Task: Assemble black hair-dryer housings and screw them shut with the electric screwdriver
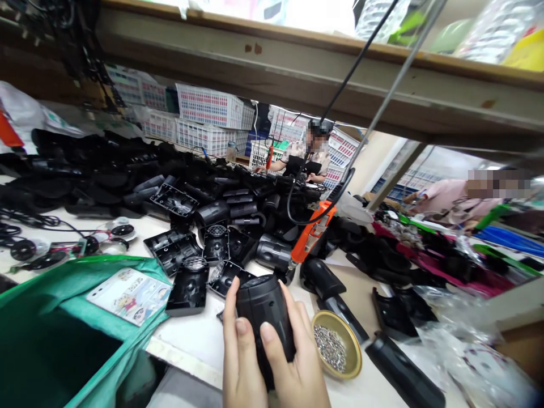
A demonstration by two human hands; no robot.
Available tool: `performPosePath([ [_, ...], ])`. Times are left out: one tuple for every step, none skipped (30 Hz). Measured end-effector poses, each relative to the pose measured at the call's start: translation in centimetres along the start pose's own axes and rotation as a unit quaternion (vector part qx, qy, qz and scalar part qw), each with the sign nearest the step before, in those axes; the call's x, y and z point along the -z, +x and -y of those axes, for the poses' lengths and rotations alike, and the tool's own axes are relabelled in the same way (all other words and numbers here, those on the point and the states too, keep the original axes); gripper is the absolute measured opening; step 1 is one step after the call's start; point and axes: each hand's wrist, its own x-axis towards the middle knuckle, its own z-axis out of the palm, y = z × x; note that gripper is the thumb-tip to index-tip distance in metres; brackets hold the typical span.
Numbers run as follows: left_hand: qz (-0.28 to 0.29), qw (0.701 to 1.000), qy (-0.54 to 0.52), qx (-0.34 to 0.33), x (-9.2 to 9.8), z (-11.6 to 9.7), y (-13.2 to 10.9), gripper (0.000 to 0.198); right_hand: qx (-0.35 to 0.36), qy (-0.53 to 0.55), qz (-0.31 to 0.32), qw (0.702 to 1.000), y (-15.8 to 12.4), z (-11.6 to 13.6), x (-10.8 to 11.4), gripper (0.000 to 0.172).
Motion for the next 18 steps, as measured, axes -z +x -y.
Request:
performPosePath([
  [-0.008,1.0,-0.001,-0.003,-0.1,0.0,-0.1,0.065,-0.002,0.003,0.0,1.0,-0.1,0.0,-0.1,0.06],
  [-0.013,1.0,-0.002,-0.007,-0.1,0.0,-0.1,0.064,-0.005,0.001,0.0,1.0,-0.2,0.0,-0.2,0.06],
  [-0.016,1.0,-0.001,-0.01,-0.1,0.0,-0.1,0.064,-0.008,0.0,-0.002,1.0,-0.4,-0.1,-0.2,0.061],
  [-0.016,1.0,0.005,-0.01,-0.1,0.0,-0.1,0.063,-0.012,0.001,-0.007,1.0,-0.5,-0.1,-0.3,0.061],
  [-0.014,1.0,0.013,-0.011,0.0,0.0,-0.1,0.063,-0.016,0.008,-0.014,1.0,-0.5,-0.1,-0.4,0.061],
  [-0.009,1.0,0.023,-0.011,0.0,0.0,0.0,0.064,-0.02,0.019,-0.022,0.999,-0.6,-0.1,-0.5,0.061],
  [-0.003,0.999,0.032,-0.013,0.1,-0.1,0.1,0.064,-0.023,0.035,-0.029,0.999,-0.6,0.0,-0.6,0.061],
  [0.006,0.999,0.036,-0.015,0.1,-0.3,0.2,0.064,-0.023,0.053,-0.036,0.998,-0.6,0.1,-0.7,0.06],
  [0.015,0.999,0.037,-0.02,0.1,-0.4,0.3,0.065,-0.021,0.07,-0.042,0.996,-0.5,0.3,-0.9,0.06],
  [0.025,0.999,0.036,-0.025,0.1,-0.6,0.5,0.065,-0.02,0.082,-0.05,0.995,-0.4,0.6,-1.0,0.061],
  [0.032,0.998,0.036,-0.03,0.1,-0.8,0.6,0.065,-0.021,0.09,-0.061,0.994,-0.3,0.9,-1.1,0.061],
  [0.038,0.998,0.036,-0.035,0.0,-1.0,0.8,0.065,-0.021,0.094,-0.074,0.993,-0.2,1.1,-1.1,0.062],
  [0.041,0.998,0.036,-0.04,-0.1,-1.1,0.9,0.065,-0.021,0.092,-0.087,0.992,-0.1,1.4,-1.1,0.062],
  [0.043,0.998,0.035,-0.044,-0.1,-1.2,0.9,0.065,-0.019,0.086,-0.099,0.991,0.0,1.7,-1.0,0.063],
  [0.044,0.997,0.031,-0.046,-0.2,-1.2,0.9,0.065,-0.016,0.078,-0.106,0.991,0.0,1.9,-0.8,0.063],
  [0.046,0.998,0.024,-0.047,-0.2,-1.2,0.9,0.065,-0.013,0.068,-0.112,0.991,0.0,2.0,-0.6,0.063],
  [0.048,0.998,0.018,-0.047,-0.3,-1.2,0.8,0.066,-0.011,0.058,-0.116,0.991,0.0,2.1,-0.4,0.064],
  [0.048,0.998,0.012,-0.046,-0.3,-1.1,0.8,0.066,-0.011,0.052,-0.118,0.992,0.0,2.1,-0.1,0.064],
])
